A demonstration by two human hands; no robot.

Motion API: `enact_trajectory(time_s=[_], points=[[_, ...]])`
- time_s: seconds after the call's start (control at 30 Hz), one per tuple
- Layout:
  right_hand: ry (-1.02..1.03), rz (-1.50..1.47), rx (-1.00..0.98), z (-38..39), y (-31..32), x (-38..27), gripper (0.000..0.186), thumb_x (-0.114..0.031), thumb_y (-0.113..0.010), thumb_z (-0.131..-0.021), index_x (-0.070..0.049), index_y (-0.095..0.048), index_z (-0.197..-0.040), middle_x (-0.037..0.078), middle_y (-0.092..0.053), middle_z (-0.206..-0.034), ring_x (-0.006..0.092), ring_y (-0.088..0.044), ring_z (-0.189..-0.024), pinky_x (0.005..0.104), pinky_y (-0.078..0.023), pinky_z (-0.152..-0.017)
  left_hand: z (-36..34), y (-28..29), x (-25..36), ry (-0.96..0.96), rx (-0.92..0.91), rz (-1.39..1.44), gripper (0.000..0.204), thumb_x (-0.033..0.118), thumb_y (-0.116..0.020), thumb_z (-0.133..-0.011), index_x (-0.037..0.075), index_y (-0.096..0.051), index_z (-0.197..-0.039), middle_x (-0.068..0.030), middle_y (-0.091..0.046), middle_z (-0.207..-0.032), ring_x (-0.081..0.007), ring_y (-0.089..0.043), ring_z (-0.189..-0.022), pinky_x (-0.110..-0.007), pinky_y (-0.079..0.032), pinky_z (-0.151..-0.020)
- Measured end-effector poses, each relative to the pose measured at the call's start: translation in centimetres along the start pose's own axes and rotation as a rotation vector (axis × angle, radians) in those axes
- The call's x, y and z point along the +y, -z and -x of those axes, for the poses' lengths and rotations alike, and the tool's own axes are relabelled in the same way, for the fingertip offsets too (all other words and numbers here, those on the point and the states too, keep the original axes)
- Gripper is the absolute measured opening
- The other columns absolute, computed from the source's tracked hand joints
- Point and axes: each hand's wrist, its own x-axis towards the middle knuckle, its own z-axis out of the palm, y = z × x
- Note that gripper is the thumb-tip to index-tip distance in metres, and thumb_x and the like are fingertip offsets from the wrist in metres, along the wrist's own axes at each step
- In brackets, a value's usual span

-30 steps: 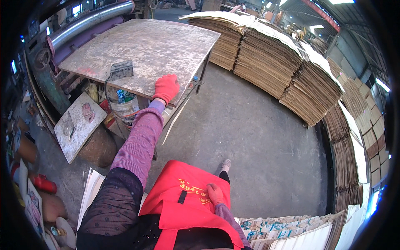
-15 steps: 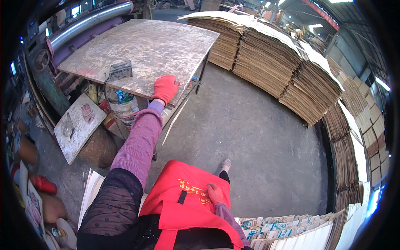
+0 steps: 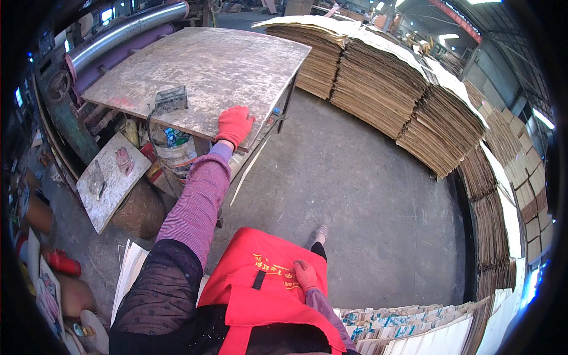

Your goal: Processing or sorting wood veneer sheets at an industrial gluing or pressing station.

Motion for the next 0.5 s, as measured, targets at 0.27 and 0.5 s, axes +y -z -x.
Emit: enact_trajectory(time_s=[0.27, 0.5], points=[[-0.003, 0.037, 0.013, 0.7, 0.0, -1.5, 0.028, -0.026, -0.052, -0.087, -0.004, -0.062, -0.102, 0.008, -0.068, -0.076, 0.0148, -0.064, -0.064, 0.0269, -0.049, -0.057, 0.2, 0.0, -0.2, 0.002, 0.009, -0.018, 0.03, 0.038, -0.064, -0.077, 0.009, -0.062, -0.083, -0.0114, -0.063, -0.087, -0.0294, -0.061, -0.086, -0.042, -0.047, -0.075], [0.0, -0.015, -0.003, 0.1, 0.0, -0.2, 0.029, -0.023, -0.053, -0.089, 0.0, -0.059, -0.104, 0.01, -0.067, -0.079, 0.0154, -0.064, -0.069, 0.0257, -0.05, -0.059, 0.1, 0.0, -0.2, 0.0, 0.006, -0.006, 0.03, 0.039, -0.064, -0.077, 0.009, -0.062, -0.083, -0.0108, -0.064, -0.088, -0.0291, -0.061, -0.086, -0.041, -0.046, -0.075]])
